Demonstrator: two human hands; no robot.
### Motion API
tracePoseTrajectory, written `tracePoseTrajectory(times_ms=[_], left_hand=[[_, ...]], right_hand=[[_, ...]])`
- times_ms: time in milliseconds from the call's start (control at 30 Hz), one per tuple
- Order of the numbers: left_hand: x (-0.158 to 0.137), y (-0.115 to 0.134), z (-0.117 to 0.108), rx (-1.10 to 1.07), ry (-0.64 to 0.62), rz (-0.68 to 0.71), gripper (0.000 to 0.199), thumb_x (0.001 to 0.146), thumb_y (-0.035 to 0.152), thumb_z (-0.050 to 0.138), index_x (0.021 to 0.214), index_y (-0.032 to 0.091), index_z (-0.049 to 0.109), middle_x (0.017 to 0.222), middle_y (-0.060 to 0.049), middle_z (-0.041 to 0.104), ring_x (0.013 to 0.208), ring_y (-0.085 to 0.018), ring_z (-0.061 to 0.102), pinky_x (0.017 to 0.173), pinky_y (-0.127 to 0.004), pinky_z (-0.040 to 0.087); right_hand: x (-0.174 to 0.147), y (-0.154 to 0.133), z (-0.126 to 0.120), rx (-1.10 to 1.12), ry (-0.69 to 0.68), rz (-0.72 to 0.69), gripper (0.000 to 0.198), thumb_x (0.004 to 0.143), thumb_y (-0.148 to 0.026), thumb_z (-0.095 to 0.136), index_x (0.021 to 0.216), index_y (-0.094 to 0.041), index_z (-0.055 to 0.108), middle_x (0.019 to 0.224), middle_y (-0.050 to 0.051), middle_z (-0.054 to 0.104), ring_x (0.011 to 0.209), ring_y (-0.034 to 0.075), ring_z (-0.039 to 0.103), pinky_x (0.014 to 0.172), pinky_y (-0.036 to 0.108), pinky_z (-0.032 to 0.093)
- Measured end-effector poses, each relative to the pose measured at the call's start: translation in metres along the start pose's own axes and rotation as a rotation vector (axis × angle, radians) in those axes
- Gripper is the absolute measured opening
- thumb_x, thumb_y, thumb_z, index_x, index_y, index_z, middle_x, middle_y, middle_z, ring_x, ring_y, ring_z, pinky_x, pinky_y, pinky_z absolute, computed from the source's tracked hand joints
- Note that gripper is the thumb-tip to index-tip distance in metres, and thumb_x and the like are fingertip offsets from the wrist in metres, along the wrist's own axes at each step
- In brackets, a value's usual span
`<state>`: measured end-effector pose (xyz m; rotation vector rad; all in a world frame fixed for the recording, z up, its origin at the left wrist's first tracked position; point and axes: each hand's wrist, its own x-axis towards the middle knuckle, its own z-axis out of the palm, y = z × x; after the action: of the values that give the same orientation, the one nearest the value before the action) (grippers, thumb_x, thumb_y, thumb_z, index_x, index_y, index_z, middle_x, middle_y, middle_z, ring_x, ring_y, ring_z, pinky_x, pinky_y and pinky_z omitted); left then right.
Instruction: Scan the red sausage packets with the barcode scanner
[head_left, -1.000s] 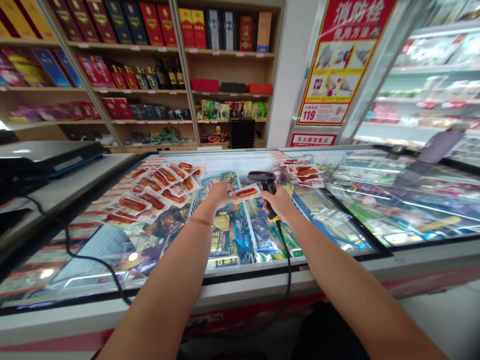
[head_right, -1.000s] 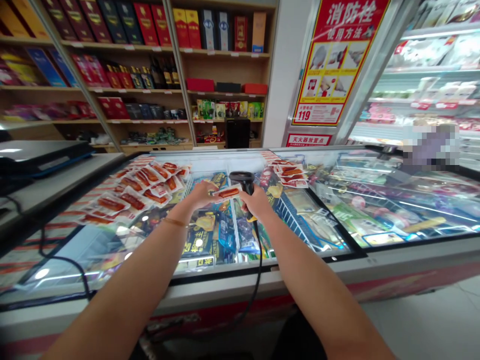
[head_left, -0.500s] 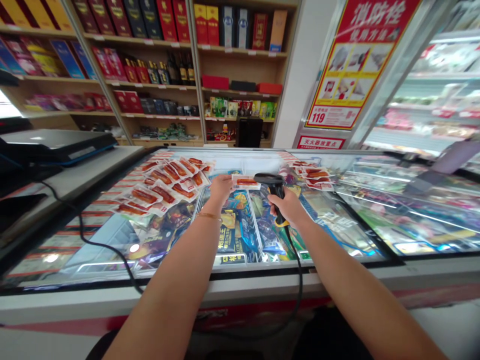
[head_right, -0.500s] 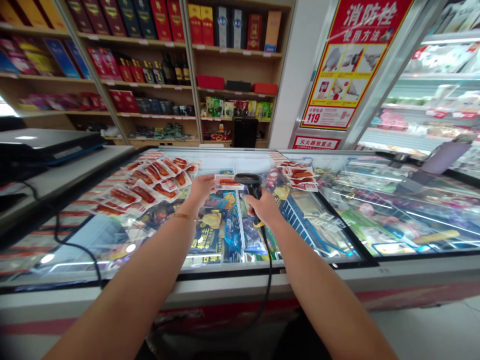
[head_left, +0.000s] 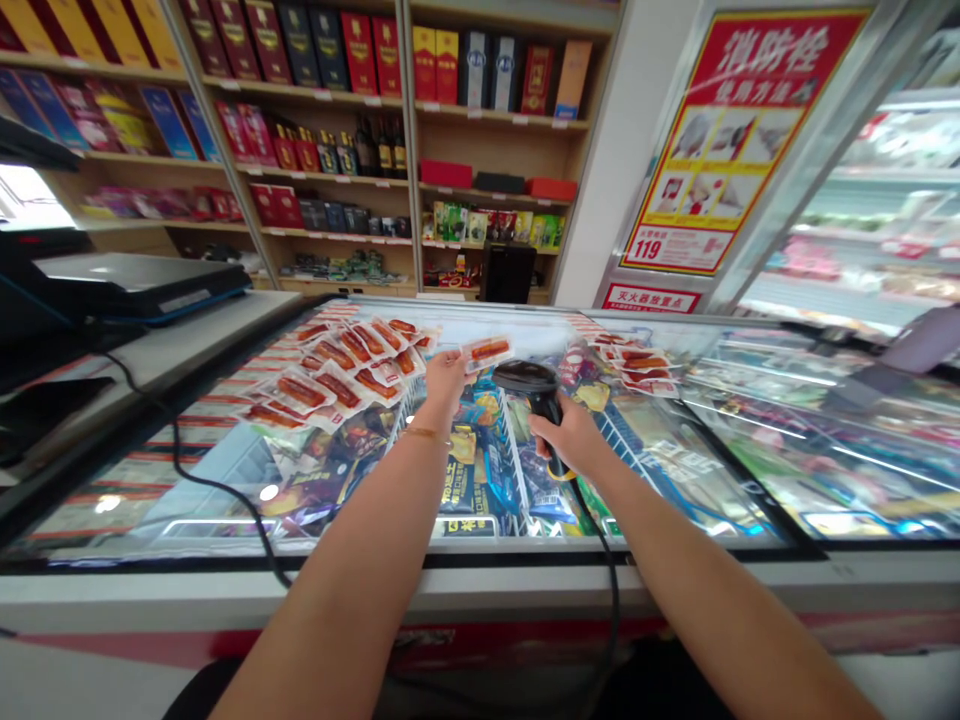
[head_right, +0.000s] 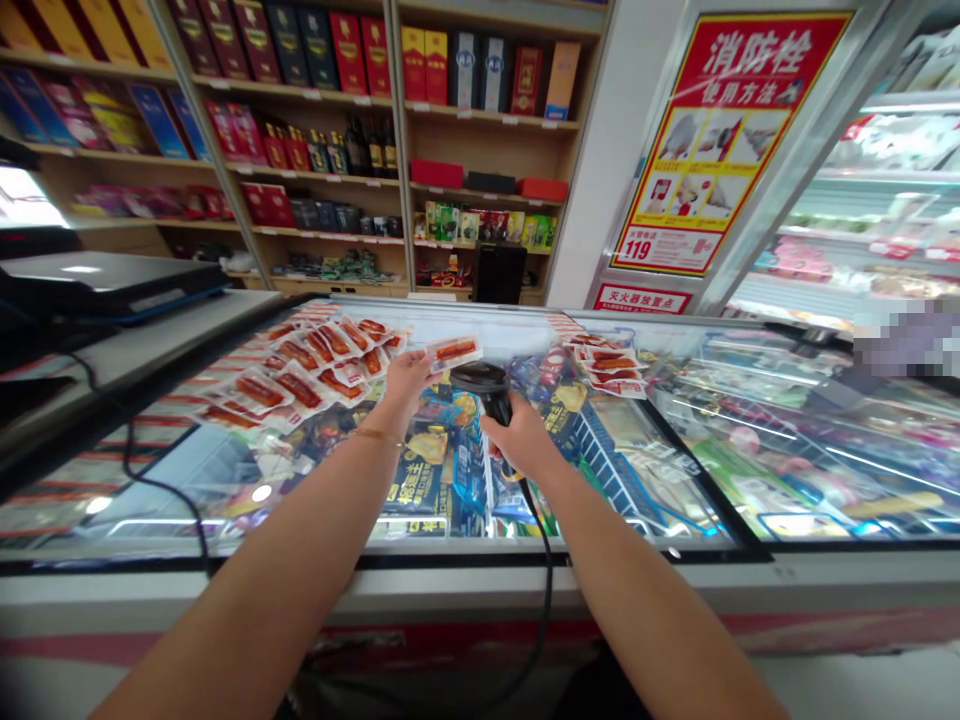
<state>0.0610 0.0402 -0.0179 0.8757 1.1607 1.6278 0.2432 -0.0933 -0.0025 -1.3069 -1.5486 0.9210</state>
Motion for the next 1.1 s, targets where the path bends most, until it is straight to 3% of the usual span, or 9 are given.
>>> tracePoseTrajectory(times_ms=[467, 733, 833, 933, 1100], left_hand=[[-0.003, 0.002, 0.003, -0.020, -0.022, -0.015, 0.005, 0.076, 0.013, 0.064, 0.074, 0.014, 0.060, 0.062, 0.002, 0.062, 0.065, -0.013, 0.067, 0.073, -0.030, 0.059], [-0.013, 0.003, 0.007, 0.009, -0.020, -0.066, 0.010, 0.074, 0.009, 0.067, 0.074, 0.014, 0.059, 0.062, 0.003, 0.061, 0.066, -0.011, 0.065, 0.074, -0.030, 0.060], [-0.020, 0.003, 0.014, 0.011, -0.039, -0.098, 0.013, 0.073, 0.009, 0.070, 0.073, 0.014, 0.058, 0.067, 0.001, 0.063, 0.068, -0.011, 0.067, 0.076, -0.030, 0.060], [-0.023, 0.005, 0.033, 0.001, -0.058, -0.131, 0.015, 0.075, 0.007, 0.069, 0.072, 0.014, 0.057, 0.070, -0.001, 0.064, 0.069, -0.011, 0.068, 0.078, -0.031, 0.061], [-0.021, 0.006, 0.102, 0.001, -0.113, -0.170, 0.015, 0.080, 0.005, 0.067, 0.074, 0.015, 0.057, 0.071, 0.000, 0.062, 0.071, -0.011, 0.068, 0.079, -0.030, 0.061]], right_hand=[[0.000, -0.002, 0.000, -0.044, -0.006, -0.021, 0.017, 0.075, -0.030, 0.062, 0.083, -0.023, 0.049, 0.044, -0.007, 0.056, 0.036, 0.013, 0.054, 0.042, 0.023, 0.044], [0.010, 0.003, -0.008, 0.046, 0.059, 0.002, 0.018, 0.074, -0.030, 0.063, 0.085, -0.023, 0.050, 0.043, -0.007, 0.055, 0.036, 0.014, 0.054, 0.040, 0.022, 0.044], [0.020, -0.002, -0.030, 0.127, 0.130, 0.028, 0.020, 0.072, -0.029, 0.065, 0.081, -0.023, 0.049, 0.045, -0.006, 0.056, 0.036, 0.013, 0.054, 0.039, 0.022, 0.043], [0.032, -0.004, -0.067, 0.200, 0.213, 0.042, 0.021, 0.069, -0.027, 0.067, 0.079, -0.022, 0.048, 0.050, -0.006, 0.057, 0.037, 0.013, 0.054, 0.037, 0.022, 0.043], [0.046, 0.022, -0.142, 0.287, 0.440, 0.049, 0.021, 0.069, -0.025, 0.067, 0.076, -0.023, 0.047, 0.050, -0.006, 0.055, 0.037, 0.012, 0.053, 0.035, 0.022, 0.042]])
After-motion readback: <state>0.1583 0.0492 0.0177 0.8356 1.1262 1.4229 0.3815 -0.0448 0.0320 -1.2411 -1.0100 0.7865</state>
